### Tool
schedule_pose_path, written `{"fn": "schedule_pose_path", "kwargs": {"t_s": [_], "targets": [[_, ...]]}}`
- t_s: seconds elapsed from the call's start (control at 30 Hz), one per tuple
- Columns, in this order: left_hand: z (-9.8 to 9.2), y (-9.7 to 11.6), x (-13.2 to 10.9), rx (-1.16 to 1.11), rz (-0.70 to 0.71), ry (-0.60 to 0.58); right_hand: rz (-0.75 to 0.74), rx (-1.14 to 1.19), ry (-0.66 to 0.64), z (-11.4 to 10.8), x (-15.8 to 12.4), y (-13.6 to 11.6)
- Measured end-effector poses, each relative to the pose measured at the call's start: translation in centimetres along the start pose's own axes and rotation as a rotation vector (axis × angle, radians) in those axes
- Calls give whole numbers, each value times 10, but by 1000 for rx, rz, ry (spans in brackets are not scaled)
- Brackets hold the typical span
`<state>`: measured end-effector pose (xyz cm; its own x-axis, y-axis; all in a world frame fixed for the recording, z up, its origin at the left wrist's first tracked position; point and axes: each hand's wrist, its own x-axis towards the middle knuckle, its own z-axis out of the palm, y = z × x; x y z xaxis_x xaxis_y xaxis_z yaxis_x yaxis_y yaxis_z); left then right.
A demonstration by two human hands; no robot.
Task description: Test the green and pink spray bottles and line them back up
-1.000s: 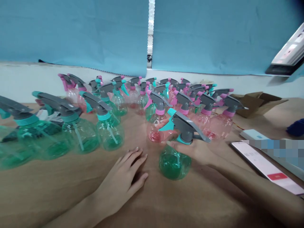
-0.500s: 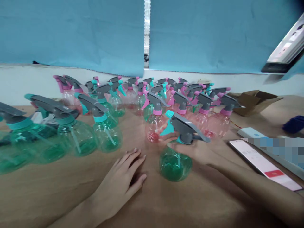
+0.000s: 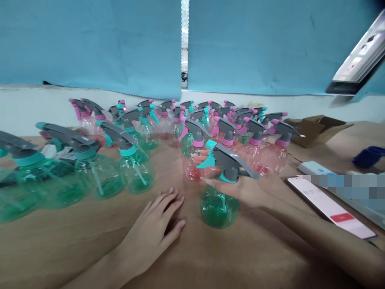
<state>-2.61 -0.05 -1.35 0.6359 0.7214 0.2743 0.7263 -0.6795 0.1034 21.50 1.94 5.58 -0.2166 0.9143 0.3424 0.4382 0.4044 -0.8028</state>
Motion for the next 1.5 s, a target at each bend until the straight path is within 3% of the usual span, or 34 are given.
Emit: {"fn": "schedule_pose_path", "kwargs": {"t_s": [0.37, 0.57, 0.73, 0.93, 1.07, 1.27, 1.5], "targets": [[0, -1, 0, 3, -10, -11, 81, -66, -29, -1, 2, 6], [-2, 0, 2, 8, -8, -21, 40, -55, -86, -4, 1, -4], [-2, -2, 1, 3, -10, -15, 112, -188, -138, -13, -4, -12], [-2, -4, 2, -9, 4, -12, -52, -302, -56, -25, -18, -15], [-3, -3, 3, -4, 12, -12, 57, -412, 11, -27, -35, -11], [-2, -2, 5, 14, 5, -31, 32, -432, 8, -18, -45, -10], [-9, -16, -15, 11, 6, 17, -83, -596, -3, 8, -24, -17]]}}
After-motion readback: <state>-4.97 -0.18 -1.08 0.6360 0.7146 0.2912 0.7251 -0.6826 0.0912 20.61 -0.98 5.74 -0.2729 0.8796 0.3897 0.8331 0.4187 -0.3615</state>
